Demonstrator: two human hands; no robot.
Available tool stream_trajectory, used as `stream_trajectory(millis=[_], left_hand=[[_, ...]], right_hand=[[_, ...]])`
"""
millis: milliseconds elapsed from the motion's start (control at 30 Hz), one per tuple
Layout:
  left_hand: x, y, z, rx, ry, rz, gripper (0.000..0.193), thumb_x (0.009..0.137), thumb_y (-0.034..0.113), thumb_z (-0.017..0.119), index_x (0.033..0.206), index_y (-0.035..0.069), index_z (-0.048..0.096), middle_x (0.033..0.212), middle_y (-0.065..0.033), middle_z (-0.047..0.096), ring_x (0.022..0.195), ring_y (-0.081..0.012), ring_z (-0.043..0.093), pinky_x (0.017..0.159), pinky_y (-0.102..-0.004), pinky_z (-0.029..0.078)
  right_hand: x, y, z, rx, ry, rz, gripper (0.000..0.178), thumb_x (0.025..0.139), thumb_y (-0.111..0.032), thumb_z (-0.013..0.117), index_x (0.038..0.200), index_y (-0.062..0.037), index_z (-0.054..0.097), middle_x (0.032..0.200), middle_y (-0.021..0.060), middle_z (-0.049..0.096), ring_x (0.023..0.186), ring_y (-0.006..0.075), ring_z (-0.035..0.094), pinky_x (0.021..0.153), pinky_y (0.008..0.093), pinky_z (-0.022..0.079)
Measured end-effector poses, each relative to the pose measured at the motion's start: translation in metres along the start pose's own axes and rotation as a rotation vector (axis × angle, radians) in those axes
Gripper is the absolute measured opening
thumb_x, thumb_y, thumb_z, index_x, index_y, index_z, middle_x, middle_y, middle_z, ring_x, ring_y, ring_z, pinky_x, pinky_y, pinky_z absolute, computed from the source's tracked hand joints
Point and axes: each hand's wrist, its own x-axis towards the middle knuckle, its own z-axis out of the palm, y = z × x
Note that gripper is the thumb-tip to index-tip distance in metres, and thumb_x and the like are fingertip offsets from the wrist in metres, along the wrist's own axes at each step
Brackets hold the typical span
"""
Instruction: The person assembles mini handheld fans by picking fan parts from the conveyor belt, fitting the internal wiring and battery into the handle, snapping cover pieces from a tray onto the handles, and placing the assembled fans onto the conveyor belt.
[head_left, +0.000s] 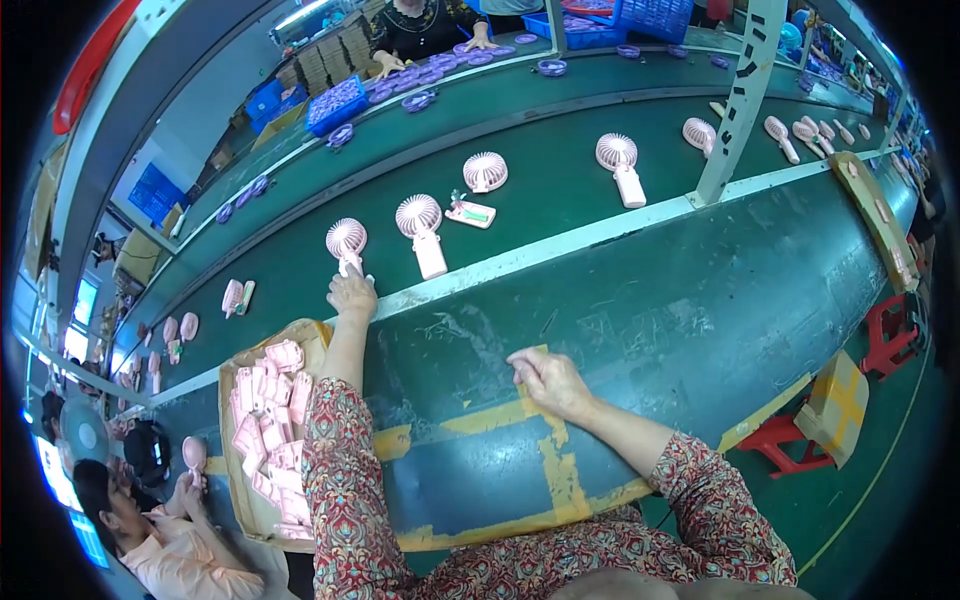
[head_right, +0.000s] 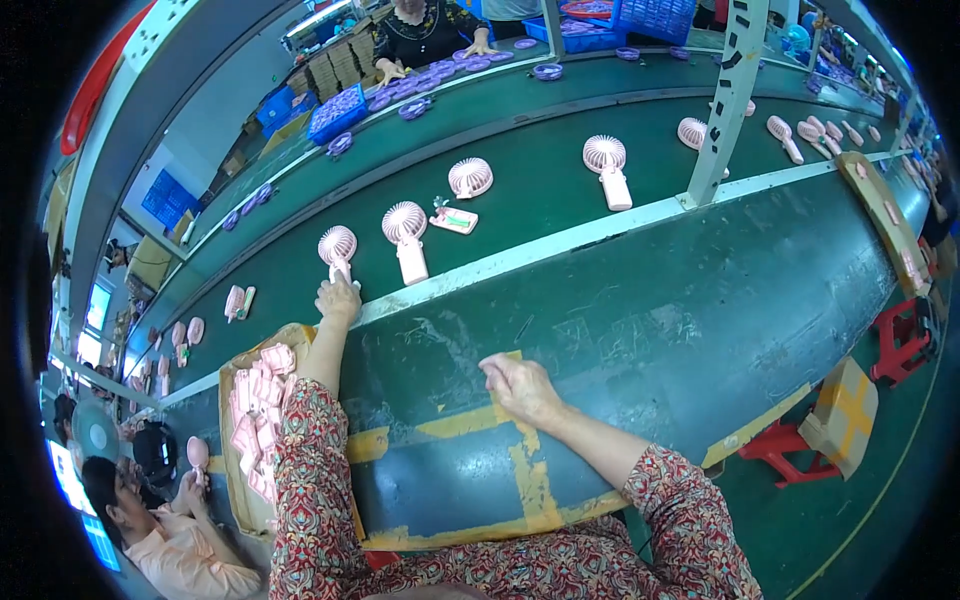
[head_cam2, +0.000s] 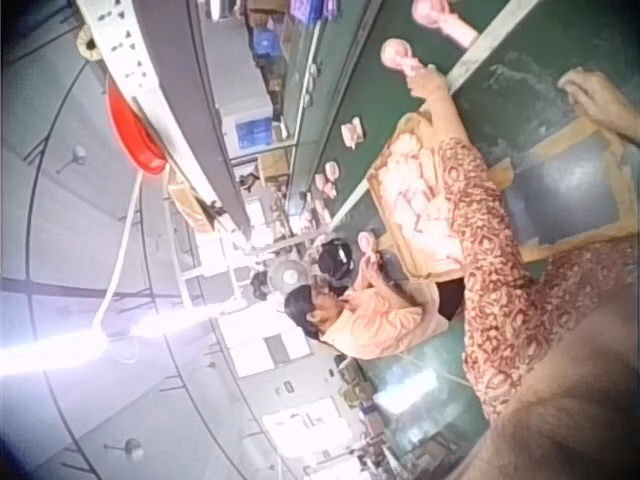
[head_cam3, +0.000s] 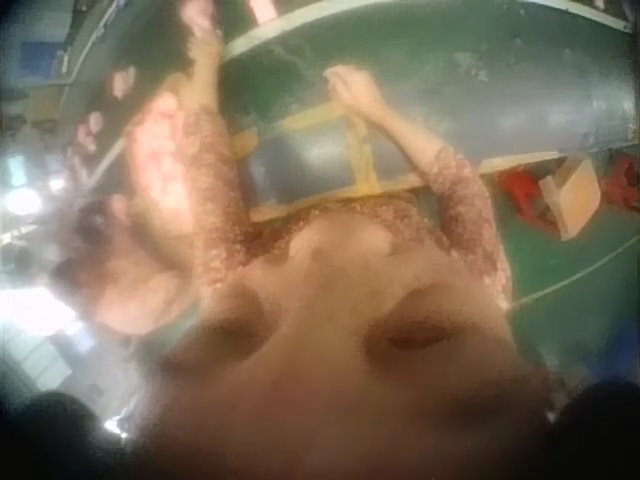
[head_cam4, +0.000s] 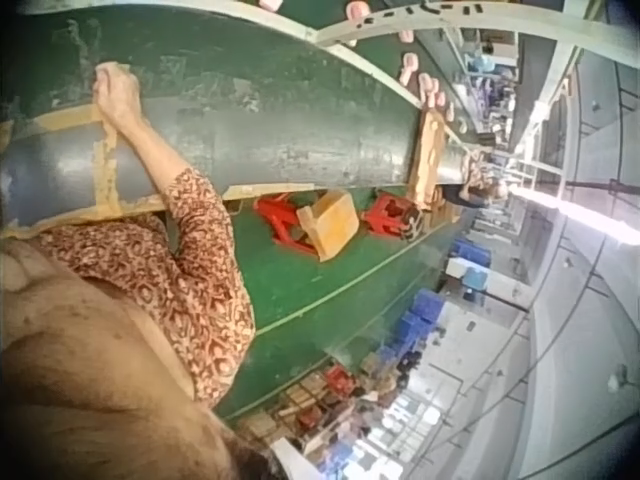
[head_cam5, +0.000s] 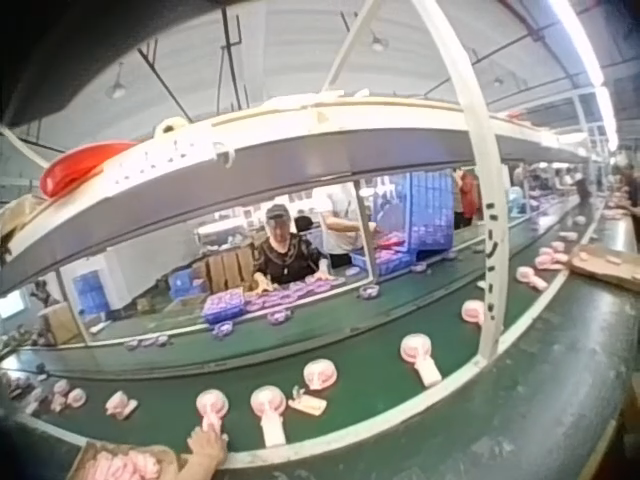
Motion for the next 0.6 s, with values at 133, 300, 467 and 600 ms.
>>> stream_trajectory(millis=[133, 300, 467, 600], left_hand=[[0.017, 0.074, -0.023, -0.292, 0.350, 0.479, 0.027, 0.079, 0.028, 0.059, 0.088, 0.003, 0.064, 0.104, -0.0189, 0.057, 0.099, -0.0346, 0.054, 0.080, -0.0462, 0.045], [0.028, 0.192, -0.026, -0.516, 0.273, 0.498, 0.046, 0.075, 0.022, 0.063, 0.111, -0.003, 0.050, 0.102, -0.0247, 0.056, 0.095, -0.0394, 0.055, 0.083, -0.0459, 0.046], [0.059, 0.226, 0.003, -0.378, -0.020, 0.321, 0.027, 0.076, 0.011, 0.057, 0.100, -0.001, 0.059, 0.100, -0.0231, 0.059, 0.095, -0.0380, 0.058, 0.083, -0.0431, 0.047], [0.045, 0.225, -0.012, -0.546, -0.103, 0.339, 0.022, 0.076, 0.009, 0.057, 0.095, 0.000, 0.061, 0.089, -0.0215, 0.064, 0.087, -0.0331, 0.063, 0.075, -0.0407, 0.048]], right_hand=[[-0.001, -0.001, -0.005, 0.002, -0.029, 0.018, 0.018, 0.089, -0.012, 0.050, 0.102, -0.0036, 0.057, 0.079, 0.0120, 0.066, 0.073, 0.0277, 0.066, 0.066, 0.0375, 0.052], [-0.002, 0.006, -0.001, 0.092, -0.026, 0.022, 0.015, 0.088, -0.015, 0.053, 0.100, -0.0075, 0.057, 0.077, 0.0126, 0.064, 0.070, 0.0305, 0.064, 0.064, 0.0400, 0.051], [-0.001, 0.004, -0.001, 0.082, -0.008, -0.018, 0.015, 0.089, -0.013, 0.052, 0.102, -0.0053, 0.054, 0.077, 0.0144, 0.063, 0.071, 0.0339, 0.062, 0.062, 0.0431, 0.050], [0.001, 0.001, -0.002, 0.152, -0.007, 0.053, 0.015, 0.089, -0.012, 0.051, 0.101, -0.0042, 0.053, 0.081, 0.0159, 0.063, 0.075, 0.0338, 0.062, 0.065, 0.0418, 0.050]])
